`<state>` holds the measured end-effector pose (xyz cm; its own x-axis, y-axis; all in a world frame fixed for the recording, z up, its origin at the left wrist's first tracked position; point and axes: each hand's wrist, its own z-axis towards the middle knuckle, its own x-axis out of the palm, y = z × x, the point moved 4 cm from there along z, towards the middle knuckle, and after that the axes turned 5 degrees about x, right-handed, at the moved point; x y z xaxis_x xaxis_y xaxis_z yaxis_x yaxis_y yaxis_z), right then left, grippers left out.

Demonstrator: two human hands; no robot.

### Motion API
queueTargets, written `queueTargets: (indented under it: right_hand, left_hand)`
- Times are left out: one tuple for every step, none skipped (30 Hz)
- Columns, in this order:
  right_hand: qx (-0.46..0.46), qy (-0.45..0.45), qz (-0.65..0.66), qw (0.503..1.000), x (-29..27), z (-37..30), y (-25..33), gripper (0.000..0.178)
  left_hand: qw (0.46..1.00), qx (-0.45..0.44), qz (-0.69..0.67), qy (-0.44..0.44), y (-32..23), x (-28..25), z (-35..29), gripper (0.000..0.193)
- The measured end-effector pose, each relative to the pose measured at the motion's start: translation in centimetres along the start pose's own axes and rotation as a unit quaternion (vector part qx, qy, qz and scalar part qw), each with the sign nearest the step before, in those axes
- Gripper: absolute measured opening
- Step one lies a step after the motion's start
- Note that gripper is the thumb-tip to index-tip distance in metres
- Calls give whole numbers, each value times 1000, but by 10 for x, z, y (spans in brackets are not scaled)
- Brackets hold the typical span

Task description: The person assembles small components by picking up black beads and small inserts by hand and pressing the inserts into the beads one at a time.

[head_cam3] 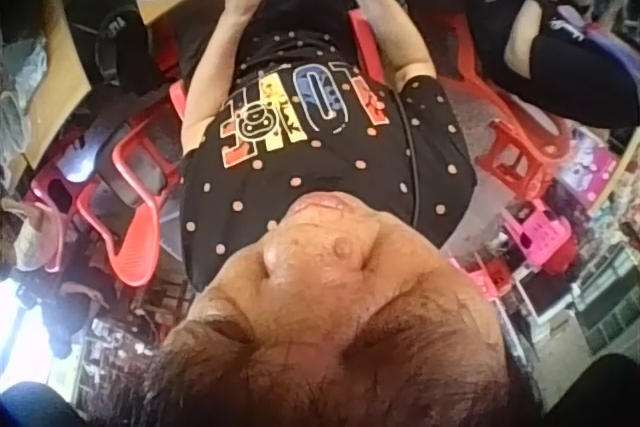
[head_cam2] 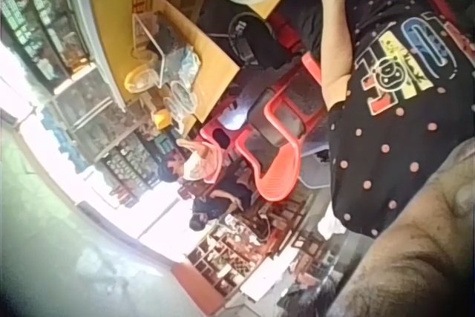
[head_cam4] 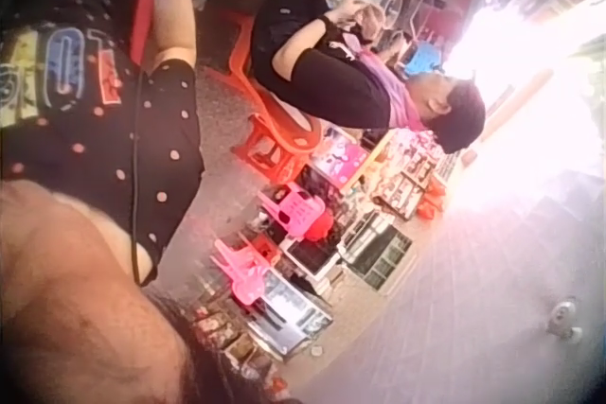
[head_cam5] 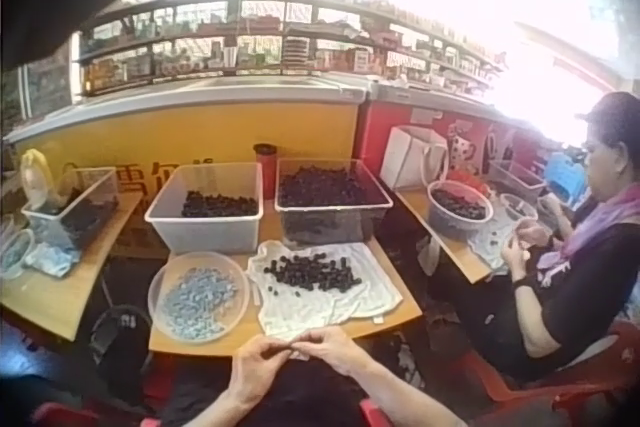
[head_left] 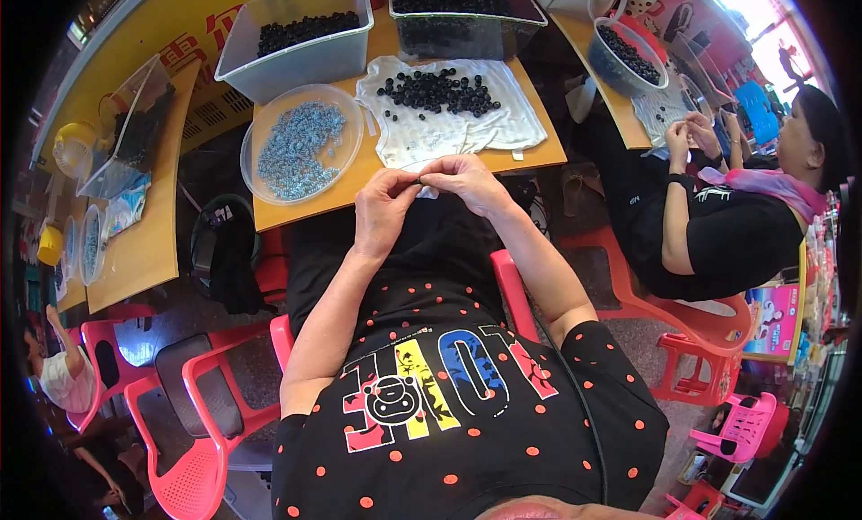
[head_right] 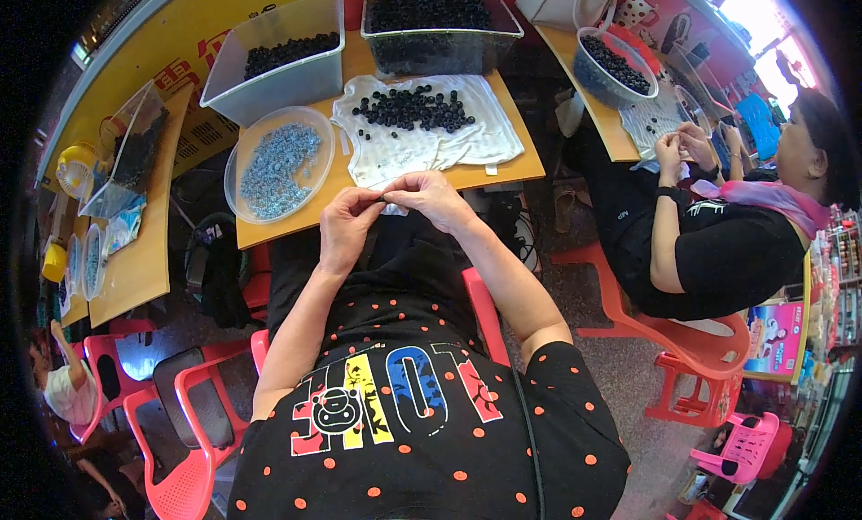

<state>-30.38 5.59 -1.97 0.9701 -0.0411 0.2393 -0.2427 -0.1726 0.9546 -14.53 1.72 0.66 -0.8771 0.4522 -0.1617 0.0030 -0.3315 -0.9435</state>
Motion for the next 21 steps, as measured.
queueTargets:
  right_hand:
    - [-3,-4,4,1000,1,0,0,15]
    - [-6,-5,4,1000,1,0,2,15]
    - [18,-7,13,1000,0,2,2,15]
    - [43,-9,23,999,0,2,1,15]
    - [39,-9,24,999,2,2,3,15]
    - [55,-5,39,998,4,2,3,14]
    - [72,-1,53,996,5,2,4,14]
    - [70,-3,23,997,5,3,4,14]
    - [66,-3,23,998,6,2,2,14]
    - [66,5,10,998,9,3,3,14]
    - [68,12,-3,998,11,4,4,14]
    - [72,4,-10,997,13,3,3,15]
    - [69,5,-13,997,16,3,4,15]
    - [76,2,-2,997,19,3,4,15]
    - [83,0,10,997,21,5,5,14]
    - [81,-1,13,997,21,5,5,14]
    - [81,-3,11,997,20,7,4,14]
    - [78,-6,11,997,18,8,3,14]
    - [75,-9,10,997,17,10,2,14]
    - [74,-11,10,997,15,11,1,14]
    - [56,-1,-10,998,14,12,2,13]
  left_hand:
    - [1000,15,21,0,-4,-1,-1,12]
    - [1000,18,22,2,-5,-2,-1,12]
    - [999,23,23,0,-4,-3,0,13]
    - [999,28,24,-1,-5,-4,-1,13]
    - [999,31,26,1,-7,-6,-2,13]
    - [998,46,32,-5,-10,-8,-2,13]
    - [997,61,36,-10,-13,-9,-3,13]
    - [997,65,37,-9,-14,-10,-5,13]
    - [997,60,44,-7,-13,-12,-8,14]
    - [997,57,52,-8,-13,-14,-8,14]
    - [997,62,52,-10,-13,-15,-9,14]
    - [996,65,56,-18,-12,-18,-11,13]
    - [996,66,59,-26,-12,-20,-13,13]
    - [994,80,64,-30,-12,-21,-13,14]
    - [994,83,63,-32,-11,-23,-12,14]
    - [993,89,72,-34,-13,-24,-12,14]
    - [992,95,82,-35,-14,-24,-12,15]
    - [992,95,79,-34,-14,-24,-12,15]
    - [991,97,85,-29,-15,-24,-11,15]
    - [991,98,91,-25,-16,-24,-10,16]
    - [991,99,89,-23,-17,-24,-11,16]
